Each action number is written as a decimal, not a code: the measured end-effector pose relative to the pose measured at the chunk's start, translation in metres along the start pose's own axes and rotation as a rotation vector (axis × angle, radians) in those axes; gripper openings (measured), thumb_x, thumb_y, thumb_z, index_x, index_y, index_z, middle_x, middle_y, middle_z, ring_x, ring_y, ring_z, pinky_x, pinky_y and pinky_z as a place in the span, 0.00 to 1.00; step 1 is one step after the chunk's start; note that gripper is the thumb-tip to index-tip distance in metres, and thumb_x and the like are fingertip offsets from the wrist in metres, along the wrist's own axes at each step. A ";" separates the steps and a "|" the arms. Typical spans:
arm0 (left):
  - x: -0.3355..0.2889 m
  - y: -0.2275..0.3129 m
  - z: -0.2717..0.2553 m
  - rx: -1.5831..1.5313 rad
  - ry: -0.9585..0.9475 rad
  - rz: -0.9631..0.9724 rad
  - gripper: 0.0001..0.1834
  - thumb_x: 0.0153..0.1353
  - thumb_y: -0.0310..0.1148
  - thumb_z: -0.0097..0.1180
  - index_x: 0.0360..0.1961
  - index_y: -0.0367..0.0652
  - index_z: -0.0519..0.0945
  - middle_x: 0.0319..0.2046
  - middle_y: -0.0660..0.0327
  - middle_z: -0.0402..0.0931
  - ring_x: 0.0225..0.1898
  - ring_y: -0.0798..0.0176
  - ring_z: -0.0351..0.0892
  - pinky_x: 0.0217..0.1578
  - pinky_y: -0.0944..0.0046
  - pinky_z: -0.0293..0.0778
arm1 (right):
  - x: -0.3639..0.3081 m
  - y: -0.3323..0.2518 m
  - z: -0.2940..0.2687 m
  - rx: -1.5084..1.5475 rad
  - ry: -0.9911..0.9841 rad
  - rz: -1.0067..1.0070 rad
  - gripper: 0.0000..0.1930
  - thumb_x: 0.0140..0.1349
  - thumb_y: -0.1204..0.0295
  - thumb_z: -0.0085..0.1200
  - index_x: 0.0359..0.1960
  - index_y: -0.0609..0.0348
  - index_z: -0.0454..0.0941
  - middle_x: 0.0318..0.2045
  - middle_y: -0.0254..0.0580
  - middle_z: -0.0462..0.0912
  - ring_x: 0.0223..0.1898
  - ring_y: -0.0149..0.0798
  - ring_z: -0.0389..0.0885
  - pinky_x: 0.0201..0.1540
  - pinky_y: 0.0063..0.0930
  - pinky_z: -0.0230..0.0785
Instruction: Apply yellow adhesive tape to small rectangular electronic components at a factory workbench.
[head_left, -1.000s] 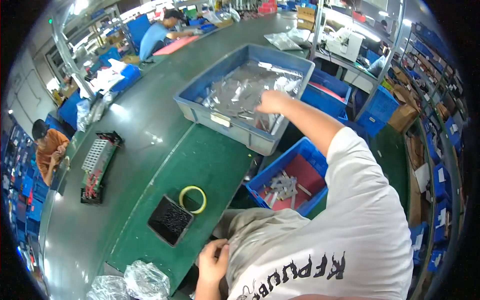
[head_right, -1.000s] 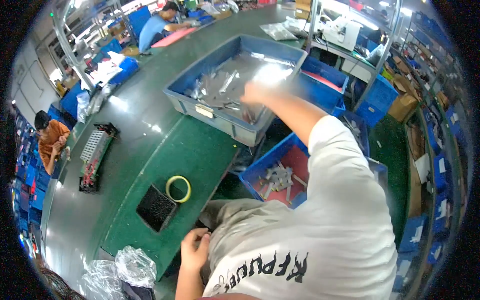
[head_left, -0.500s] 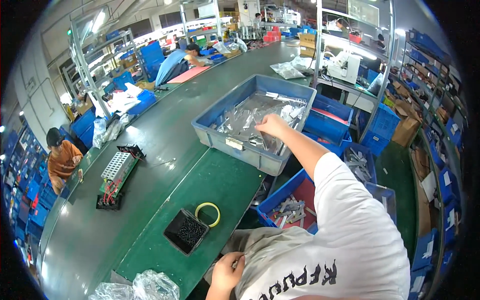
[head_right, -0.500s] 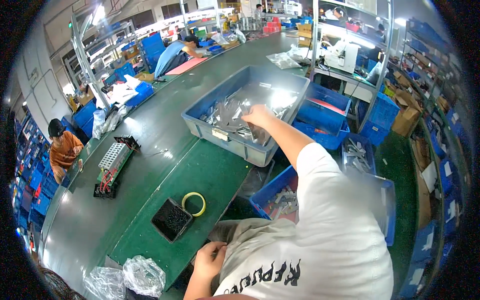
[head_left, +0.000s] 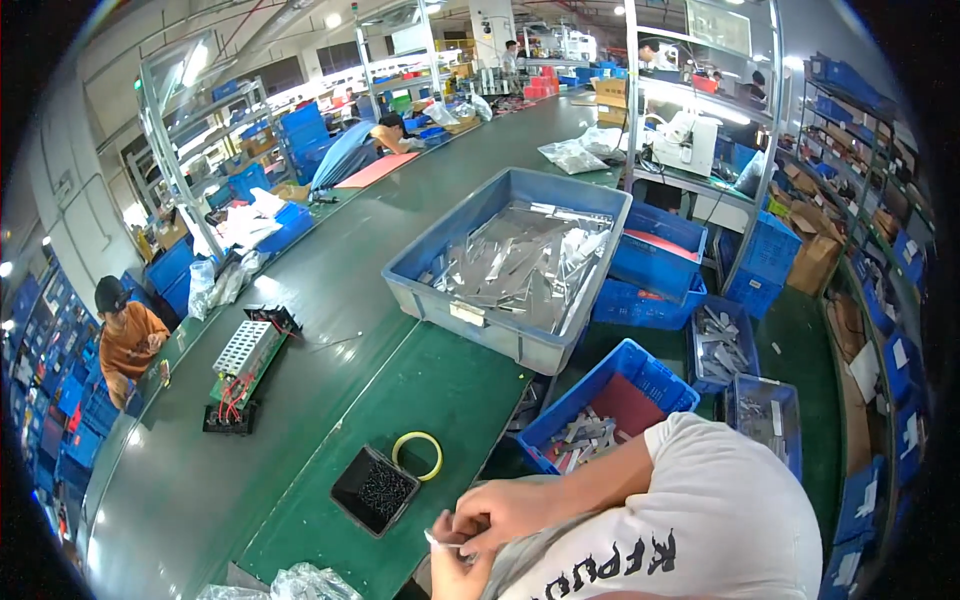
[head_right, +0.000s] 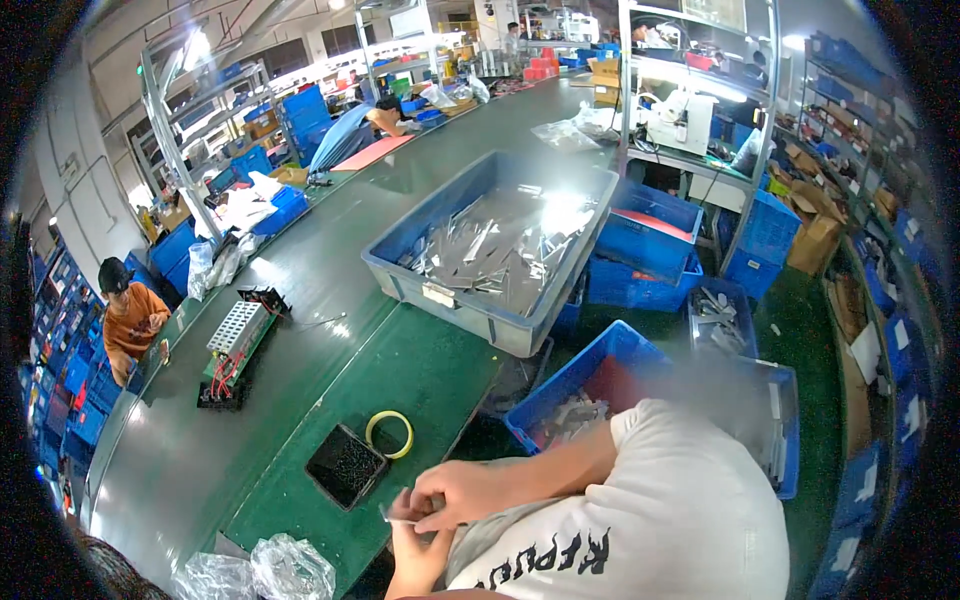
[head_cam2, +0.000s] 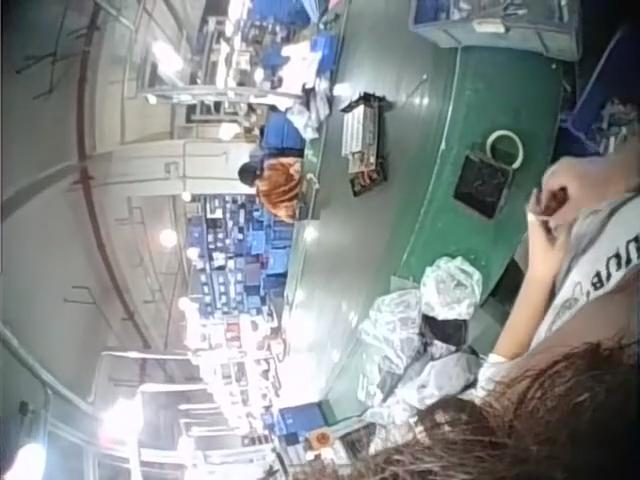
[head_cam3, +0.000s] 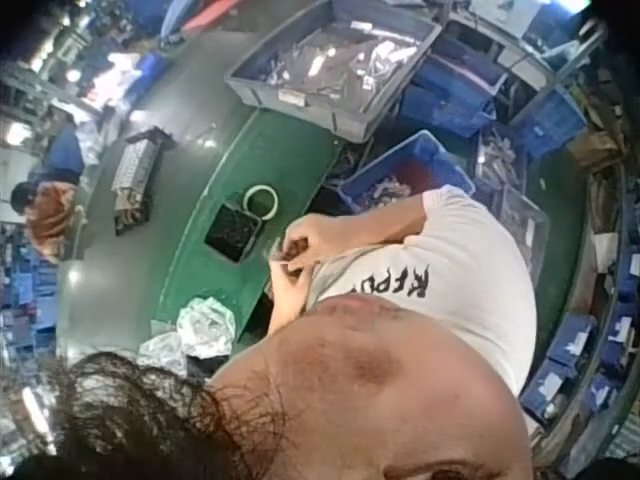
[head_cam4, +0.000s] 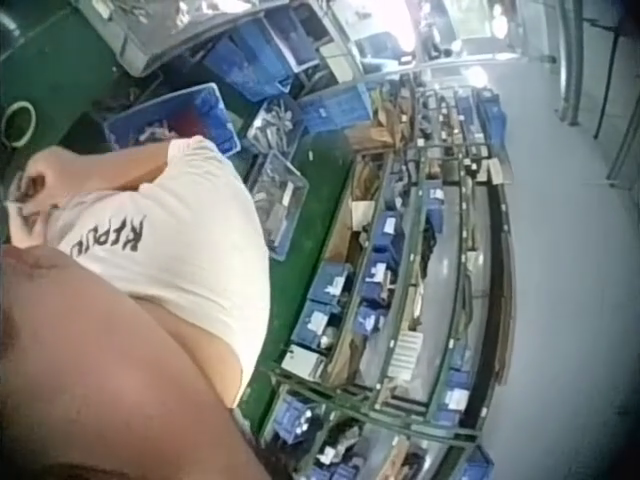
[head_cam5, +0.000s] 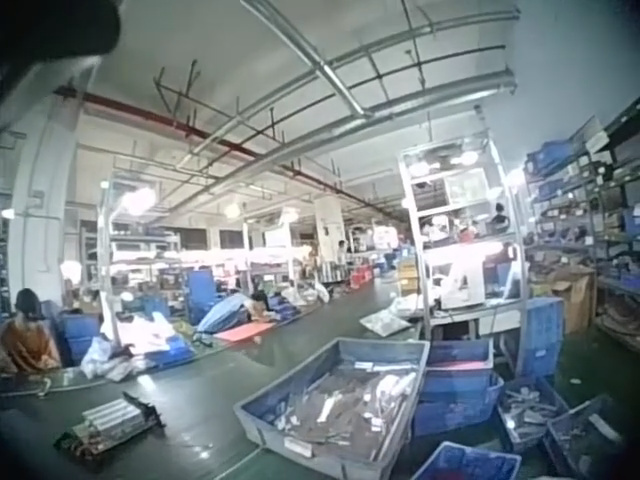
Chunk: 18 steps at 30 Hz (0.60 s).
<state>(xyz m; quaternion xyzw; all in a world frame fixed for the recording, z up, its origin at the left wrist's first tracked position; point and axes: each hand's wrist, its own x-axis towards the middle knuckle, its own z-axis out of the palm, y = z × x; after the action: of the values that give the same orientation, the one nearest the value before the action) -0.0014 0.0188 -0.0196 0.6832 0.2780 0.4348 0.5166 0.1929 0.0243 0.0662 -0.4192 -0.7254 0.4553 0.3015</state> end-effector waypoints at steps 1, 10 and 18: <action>0.009 -0.004 -0.003 -0.007 -0.113 -0.046 0.31 0.53 0.17 0.58 0.59 0.32 0.65 0.47 0.51 0.74 0.49 0.59 0.77 0.49 0.61 0.73 | 0.004 0.000 0.003 0.004 -0.007 -0.001 0.17 0.56 0.58 0.68 0.34 0.61 0.82 0.32 0.43 0.82 0.31 0.38 0.79 0.33 0.31 0.71; 0.009 0.013 -0.010 -0.233 0.238 -0.438 0.21 0.58 0.21 0.41 0.55 0.32 0.66 0.28 0.57 0.74 0.25 0.66 0.74 0.30 0.65 0.72 | 0.061 0.077 -0.043 -0.592 0.416 -0.395 0.15 0.59 0.62 0.60 0.44 0.57 0.79 0.40 0.41 0.79 0.43 0.45 0.77 0.46 0.41 0.68; -0.003 0.000 -0.018 -0.046 0.107 -0.445 0.17 0.68 0.25 0.46 0.57 0.35 0.69 0.24 0.60 0.71 0.21 0.67 0.65 0.24 0.66 0.65 | 0.069 0.107 -0.040 -0.810 0.285 -0.318 0.28 0.48 0.60 0.61 0.52 0.59 0.77 0.60 0.48 0.71 0.67 0.51 0.62 0.65 0.51 0.52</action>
<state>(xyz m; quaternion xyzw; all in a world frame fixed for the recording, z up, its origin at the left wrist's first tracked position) -0.0185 0.0250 -0.0188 0.5691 0.4389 0.3520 0.5997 0.2291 0.1263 -0.0119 -0.4450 -0.8516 0.0210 0.2762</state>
